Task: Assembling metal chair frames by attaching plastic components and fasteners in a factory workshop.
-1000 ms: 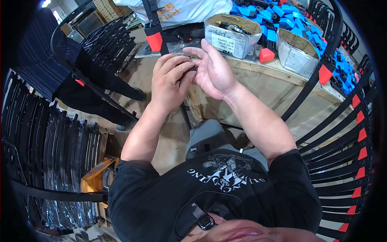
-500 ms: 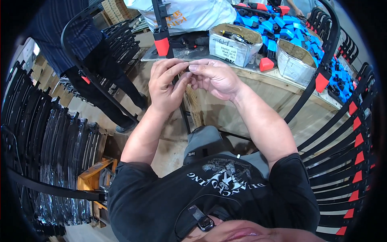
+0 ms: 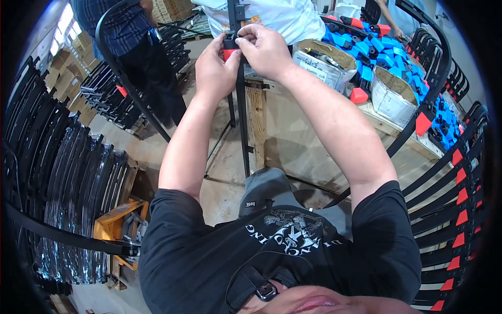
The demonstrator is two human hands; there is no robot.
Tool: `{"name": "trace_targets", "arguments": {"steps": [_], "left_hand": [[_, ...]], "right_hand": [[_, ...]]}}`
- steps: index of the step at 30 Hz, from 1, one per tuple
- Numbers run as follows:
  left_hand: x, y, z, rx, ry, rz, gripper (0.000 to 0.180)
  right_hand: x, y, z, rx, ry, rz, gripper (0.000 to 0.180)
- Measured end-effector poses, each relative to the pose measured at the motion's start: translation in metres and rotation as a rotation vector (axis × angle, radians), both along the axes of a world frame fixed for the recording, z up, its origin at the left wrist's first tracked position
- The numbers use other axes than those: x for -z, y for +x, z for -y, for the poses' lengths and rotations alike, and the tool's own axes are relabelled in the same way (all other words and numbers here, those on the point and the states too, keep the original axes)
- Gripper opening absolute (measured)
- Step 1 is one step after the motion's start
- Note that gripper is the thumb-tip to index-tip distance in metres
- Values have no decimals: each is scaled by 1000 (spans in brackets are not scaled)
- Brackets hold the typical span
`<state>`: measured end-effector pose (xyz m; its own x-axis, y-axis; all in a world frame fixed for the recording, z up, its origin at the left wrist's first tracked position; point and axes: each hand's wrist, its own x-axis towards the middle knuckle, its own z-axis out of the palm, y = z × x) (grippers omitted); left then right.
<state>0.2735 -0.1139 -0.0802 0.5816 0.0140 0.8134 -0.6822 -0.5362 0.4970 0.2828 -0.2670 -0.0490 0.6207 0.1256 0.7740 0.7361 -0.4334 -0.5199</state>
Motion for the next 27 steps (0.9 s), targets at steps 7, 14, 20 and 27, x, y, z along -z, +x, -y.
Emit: {"name": "trace_targets", "arguments": {"steps": [7, 14, 20, 27], "left_hand": [[3, 7, 0, 91, -100, -22, 55], [4, -1, -4, 27, -78, 10, 55], [-12, -4, 27, -6, 8, -54, 47], [10, 17, 3, 70, -49, -74, 53]], "right_hand": [[-3, 11, 11, 98, -277, 434, 21], [-4, -1, 1, -8, -56, 42, 20], [-21, 30, 25, 306, -641, 187, 31], [-7, 1, 2, 169, -31, 43, 31]]}}
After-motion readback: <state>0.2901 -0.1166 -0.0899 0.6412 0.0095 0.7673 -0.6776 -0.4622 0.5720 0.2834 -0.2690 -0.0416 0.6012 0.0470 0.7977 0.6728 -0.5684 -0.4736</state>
